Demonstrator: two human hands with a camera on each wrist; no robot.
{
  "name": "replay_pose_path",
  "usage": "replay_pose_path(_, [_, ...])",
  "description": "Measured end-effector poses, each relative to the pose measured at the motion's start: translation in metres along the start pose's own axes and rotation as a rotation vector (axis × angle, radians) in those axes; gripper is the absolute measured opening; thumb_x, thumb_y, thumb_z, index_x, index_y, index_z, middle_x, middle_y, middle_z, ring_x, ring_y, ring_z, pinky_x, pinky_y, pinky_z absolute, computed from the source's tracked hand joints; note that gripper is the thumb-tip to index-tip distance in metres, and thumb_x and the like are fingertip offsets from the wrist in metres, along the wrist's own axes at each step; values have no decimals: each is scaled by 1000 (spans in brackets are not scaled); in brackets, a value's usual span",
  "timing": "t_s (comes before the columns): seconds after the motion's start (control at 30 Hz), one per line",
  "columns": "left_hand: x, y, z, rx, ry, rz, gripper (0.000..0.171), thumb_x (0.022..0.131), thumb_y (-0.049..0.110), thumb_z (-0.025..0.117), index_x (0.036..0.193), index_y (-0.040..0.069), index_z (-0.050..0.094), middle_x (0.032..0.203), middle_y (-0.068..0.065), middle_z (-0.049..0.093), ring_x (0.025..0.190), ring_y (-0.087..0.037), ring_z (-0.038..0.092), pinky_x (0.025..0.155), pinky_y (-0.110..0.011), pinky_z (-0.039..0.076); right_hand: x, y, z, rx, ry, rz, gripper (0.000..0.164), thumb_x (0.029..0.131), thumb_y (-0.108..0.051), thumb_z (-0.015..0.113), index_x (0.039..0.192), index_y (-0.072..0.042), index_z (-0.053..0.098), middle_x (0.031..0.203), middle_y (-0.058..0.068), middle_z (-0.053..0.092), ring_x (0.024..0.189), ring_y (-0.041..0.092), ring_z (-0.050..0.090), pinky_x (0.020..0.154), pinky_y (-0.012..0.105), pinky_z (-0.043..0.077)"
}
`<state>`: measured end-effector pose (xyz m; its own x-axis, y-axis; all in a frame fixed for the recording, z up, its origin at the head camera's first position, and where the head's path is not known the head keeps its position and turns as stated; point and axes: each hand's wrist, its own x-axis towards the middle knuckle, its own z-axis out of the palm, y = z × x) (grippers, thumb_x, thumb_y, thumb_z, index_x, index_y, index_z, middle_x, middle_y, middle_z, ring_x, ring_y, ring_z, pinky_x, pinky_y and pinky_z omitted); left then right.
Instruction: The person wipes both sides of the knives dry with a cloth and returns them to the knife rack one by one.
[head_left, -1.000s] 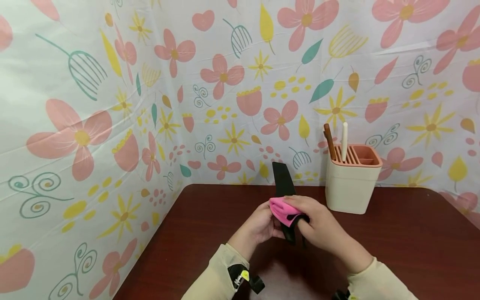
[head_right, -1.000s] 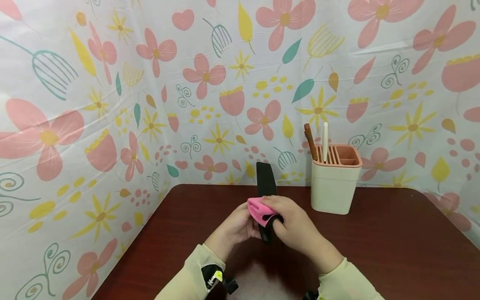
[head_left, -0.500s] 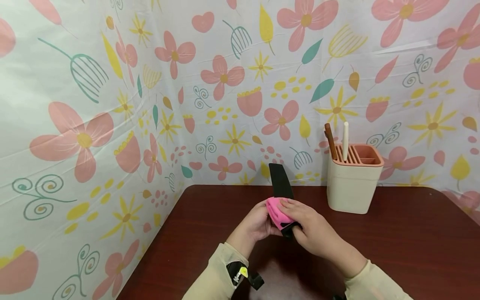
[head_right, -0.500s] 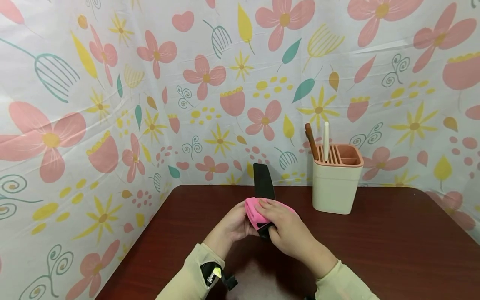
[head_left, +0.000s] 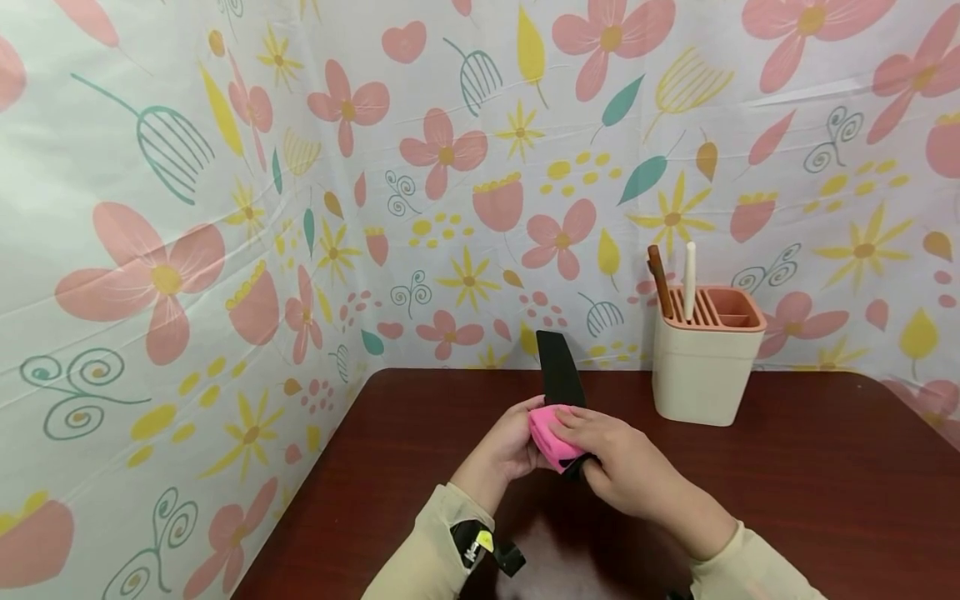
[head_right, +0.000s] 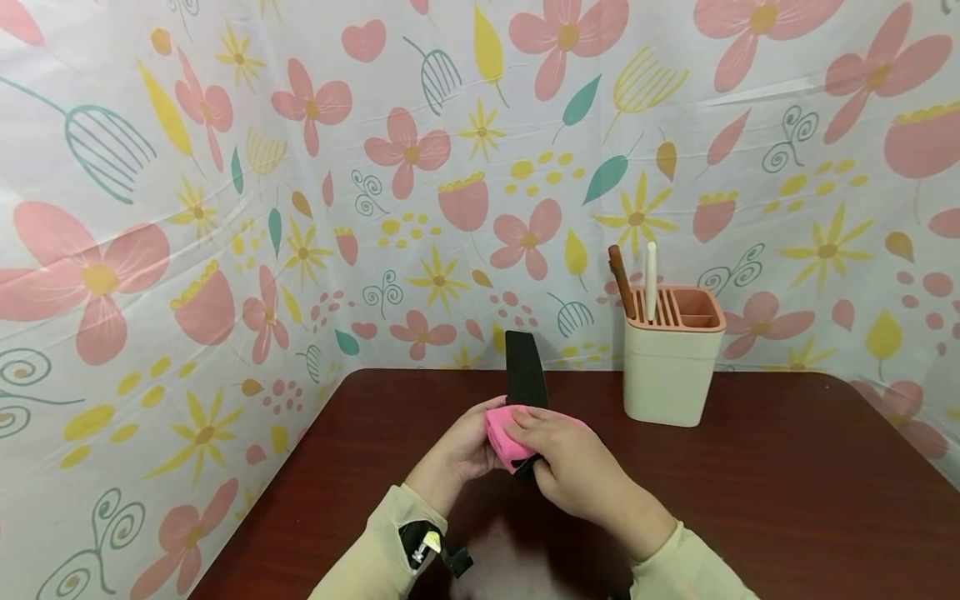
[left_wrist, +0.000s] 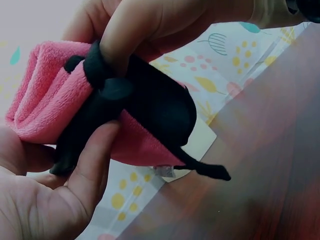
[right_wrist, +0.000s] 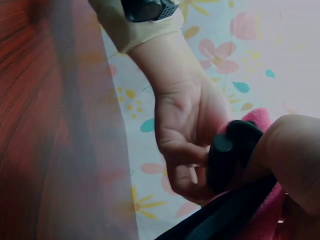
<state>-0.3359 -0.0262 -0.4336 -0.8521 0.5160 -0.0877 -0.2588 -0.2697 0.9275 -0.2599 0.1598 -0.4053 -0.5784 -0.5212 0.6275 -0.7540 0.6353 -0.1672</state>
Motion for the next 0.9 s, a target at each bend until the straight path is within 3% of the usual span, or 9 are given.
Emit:
replay_pose_path(0.27, [1, -2, -1, 7, 65, 4, 41, 108, 17, 44, 147, 5, 49, 103, 1, 71, 81, -7, 73, 63, -26, 61, 0, -11, -15, -42, -56, -57, 61, 71, 12, 57, 123, -14, 76, 130, 5, 73, 121, 23, 70, 95, 46, 59])
replay_pose_path(0.43, [3, -1, -1, 7, 82, 56, 34, 108, 15, 46, 138, 3, 57, 95, -1, 70, 82, -7, 70, 72, -22, 59, 0, -18, -27, -37, -107, -102, 57, 72, 10, 60, 118, -18, 78, 124, -1, 75, 117, 18, 72, 92, 44, 60])
replay_pose_path(0.5, [3, -1, -2, 14, 86, 61, 31, 108, 15, 46, 134, 4, 59, 90, 0, 70, 76, -7, 70, 70, -22, 59, 0, -20, -32, -23, -124, -102, 58, 72, 10, 59, 116, -22, 79, 121, -5, 76, 116, 15, 72, 92, 43, 61])
replay_pose_path(0.73, [0, 1, -2, 19, 42, 25, 33, 110, 19, 44, 138, 11, 59, 93, -2, 69, 79, -14, 75, 64, -31, 63, -2, -18, -44, 86, -167, -111, 62, 71, 12, 57, 112, -31, 77, 111, -20, 72, 98, -1, 68, 83, 31, 60])
replay_pose_path(0.9, [0, -1, -3, 30, 20, 15, 34, 110, 21, 44, 141, 12, 57, 95, -2, 67, 83, -17, 76, 60, -32, 62, -1, -14, -51, 257, -204, -138, 70, 72, 17, 55, 119, -32, 74, 111, -20, 72, 94, -4, 64, 80, 20, 55])
